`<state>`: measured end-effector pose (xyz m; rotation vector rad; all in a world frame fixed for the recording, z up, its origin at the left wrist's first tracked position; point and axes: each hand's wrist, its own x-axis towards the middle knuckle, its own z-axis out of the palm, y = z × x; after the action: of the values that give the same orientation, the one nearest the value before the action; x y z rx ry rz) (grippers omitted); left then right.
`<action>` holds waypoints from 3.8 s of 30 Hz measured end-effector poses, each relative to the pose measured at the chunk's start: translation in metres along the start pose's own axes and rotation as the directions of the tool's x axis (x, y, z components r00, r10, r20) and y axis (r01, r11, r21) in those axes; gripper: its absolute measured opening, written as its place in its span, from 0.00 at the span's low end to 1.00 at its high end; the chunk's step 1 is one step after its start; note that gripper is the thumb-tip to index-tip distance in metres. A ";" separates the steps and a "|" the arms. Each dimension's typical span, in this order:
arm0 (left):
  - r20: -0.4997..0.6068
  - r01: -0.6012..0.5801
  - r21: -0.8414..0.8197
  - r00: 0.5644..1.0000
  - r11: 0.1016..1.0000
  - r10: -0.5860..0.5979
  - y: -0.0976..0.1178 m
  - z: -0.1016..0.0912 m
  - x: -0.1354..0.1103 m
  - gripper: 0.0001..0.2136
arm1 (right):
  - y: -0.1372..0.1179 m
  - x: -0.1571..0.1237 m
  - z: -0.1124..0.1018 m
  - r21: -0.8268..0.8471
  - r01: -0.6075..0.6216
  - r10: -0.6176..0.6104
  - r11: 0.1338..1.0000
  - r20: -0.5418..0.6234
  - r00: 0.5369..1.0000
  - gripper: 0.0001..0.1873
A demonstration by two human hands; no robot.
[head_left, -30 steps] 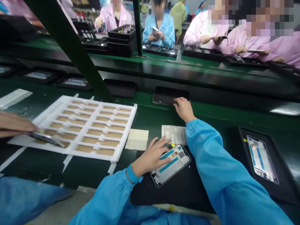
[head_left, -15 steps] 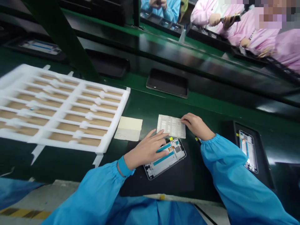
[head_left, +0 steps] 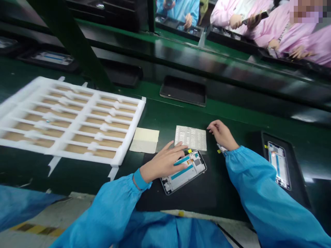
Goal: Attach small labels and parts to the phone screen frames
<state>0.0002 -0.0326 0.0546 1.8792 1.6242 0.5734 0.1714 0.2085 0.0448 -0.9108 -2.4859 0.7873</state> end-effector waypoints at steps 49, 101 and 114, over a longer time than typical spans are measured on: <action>-0.425 -0.033 0.325 0.888 0.945 0.177 0.057 -0.005 -0.041 0.06 | -0.098 -0.127 -0.007 0.258 0.351 -0.364 0.900 0.003 0.932 0.11; -0.005 0.090 -0.194 0.996 0.977 -0.093 0.002 -0.021 0.041 0.06 | -0.024 -0.002 0.012 -0.153 0.156 -0.125 0.976 0.193 0.973 0.06; -0.255 0.072 -0.027 0.964 0.997 -0.077 0.031 -0.021 0.012 0.08 | -0.070 -0.040 -0.014 0.459 -0.007 0.138 0.888 -0.253 0.958 0.13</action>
<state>0.0106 -0.0205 0.0902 1.7806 1.8375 0.8235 0.1745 0.1417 0.0926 -0.8727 -1.9128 1.1201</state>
